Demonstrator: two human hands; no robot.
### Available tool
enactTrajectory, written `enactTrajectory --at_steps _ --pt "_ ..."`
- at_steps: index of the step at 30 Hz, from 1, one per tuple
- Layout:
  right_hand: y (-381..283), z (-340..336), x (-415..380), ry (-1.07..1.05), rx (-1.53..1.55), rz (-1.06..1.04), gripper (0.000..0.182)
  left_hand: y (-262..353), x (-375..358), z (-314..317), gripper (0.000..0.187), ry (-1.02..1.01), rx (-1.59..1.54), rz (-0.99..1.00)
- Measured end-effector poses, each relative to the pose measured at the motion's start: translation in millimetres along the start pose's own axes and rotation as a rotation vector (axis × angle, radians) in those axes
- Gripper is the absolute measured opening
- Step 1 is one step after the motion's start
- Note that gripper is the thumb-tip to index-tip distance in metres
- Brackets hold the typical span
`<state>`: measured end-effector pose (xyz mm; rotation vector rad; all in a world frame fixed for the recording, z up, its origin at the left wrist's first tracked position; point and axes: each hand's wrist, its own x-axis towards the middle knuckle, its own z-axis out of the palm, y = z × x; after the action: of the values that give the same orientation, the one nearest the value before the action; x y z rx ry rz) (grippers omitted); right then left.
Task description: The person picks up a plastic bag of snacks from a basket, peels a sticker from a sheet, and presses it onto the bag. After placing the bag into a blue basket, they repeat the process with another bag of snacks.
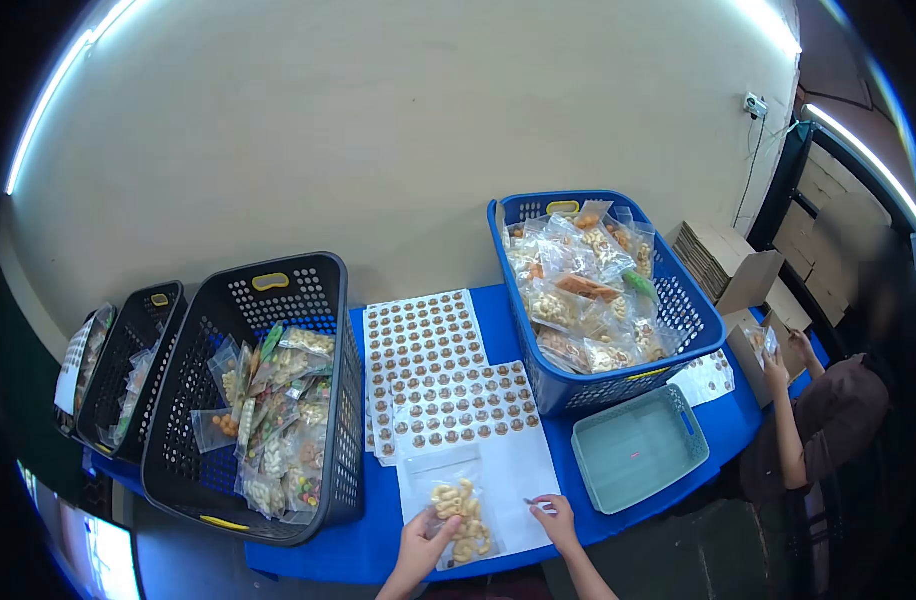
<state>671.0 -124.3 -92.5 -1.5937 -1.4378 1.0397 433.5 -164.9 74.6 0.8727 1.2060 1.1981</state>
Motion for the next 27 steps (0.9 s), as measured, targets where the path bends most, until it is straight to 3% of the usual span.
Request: enactTrajectory --at_steps 4,8,15,22,27 --pt "-61.0 -21.0 -3.3 -0.071 0.629 0.191 0.013 -13.4 8.0 8.2 0.033 -0.061 0.019 -0.014" --pt "-144.1 -29.5 -9.8 -0.062 0.880 0.126 0.007 -26.4 27.3 10.3 0.032 -0.046 0.031 0.000" --pt "-194.3 -15.1 -20.4 -0.056 0.661 -0.005 0.012 -21.2 35.5 19.7 0.027 -0.112 -0.028 0.057" --pt "-186.1 -3.0 -14.9 -0.034 0.364 -0.127 0.008 -27.1 37.2 18.8 0.027 -0.075 0.059 0.117" --pt "-187.4 7.3 -13.9 -0.006 0.384 -0.118 0.008 -28.3 42.8 12.7 0.026 -0.039 0.068 0.132"
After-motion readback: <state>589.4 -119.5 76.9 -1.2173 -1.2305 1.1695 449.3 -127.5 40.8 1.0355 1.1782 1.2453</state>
